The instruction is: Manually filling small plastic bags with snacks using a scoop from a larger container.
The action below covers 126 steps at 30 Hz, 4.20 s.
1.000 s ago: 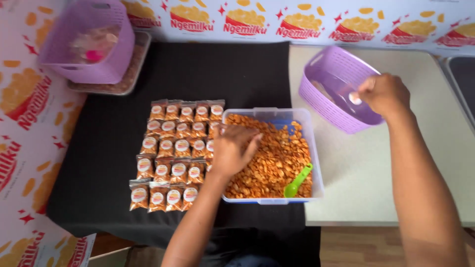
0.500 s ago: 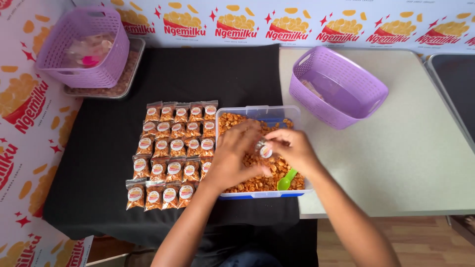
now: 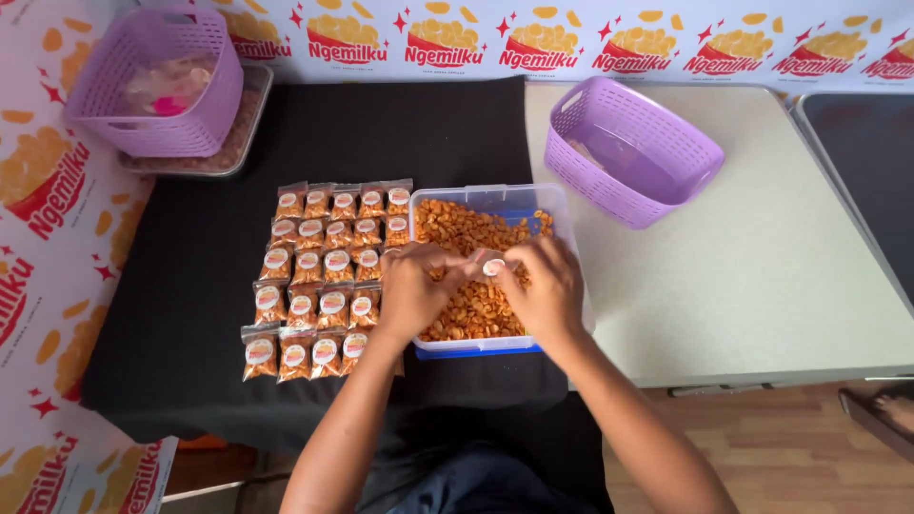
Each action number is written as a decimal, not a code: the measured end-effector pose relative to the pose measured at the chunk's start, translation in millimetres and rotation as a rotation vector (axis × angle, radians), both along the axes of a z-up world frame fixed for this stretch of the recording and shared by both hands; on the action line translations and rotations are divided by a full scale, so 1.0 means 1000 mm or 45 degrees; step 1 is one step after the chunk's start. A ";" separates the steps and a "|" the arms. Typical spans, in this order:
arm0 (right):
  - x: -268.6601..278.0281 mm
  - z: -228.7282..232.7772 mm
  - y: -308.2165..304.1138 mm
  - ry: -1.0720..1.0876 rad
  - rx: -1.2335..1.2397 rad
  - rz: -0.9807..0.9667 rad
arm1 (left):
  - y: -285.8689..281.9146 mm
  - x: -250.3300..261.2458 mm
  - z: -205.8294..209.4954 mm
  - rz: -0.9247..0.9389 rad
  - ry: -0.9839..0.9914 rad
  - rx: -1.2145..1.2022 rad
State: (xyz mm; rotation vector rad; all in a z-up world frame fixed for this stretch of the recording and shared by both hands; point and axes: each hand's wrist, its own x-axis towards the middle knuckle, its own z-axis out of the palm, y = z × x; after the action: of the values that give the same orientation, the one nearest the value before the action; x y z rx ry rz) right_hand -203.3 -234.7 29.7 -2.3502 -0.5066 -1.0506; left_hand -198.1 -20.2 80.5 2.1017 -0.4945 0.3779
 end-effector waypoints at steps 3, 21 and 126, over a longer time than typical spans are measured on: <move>-0.017 0.022 0.032 0.036 0.095 0.201 | -0.005 0.001 -0.029 0.048 -0.012 0.036; -0.036 0.020 0.026 0.643 0.424 0.415 | -0.005 -0.004 -0.045 -0.129 -0.097 -0.059; -0.040 0.011 0.018 0.835 0.414 0.363 | -0.007 -0.017 -0.031 -0.228 -0.050 0.049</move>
State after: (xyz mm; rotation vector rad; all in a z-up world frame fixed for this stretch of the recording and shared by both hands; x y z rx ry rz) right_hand -243.6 -217.1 40.9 -2.0846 -0.3636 -0.1819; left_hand -214.9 -27.4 49.8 2.0710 -0.7124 0.3087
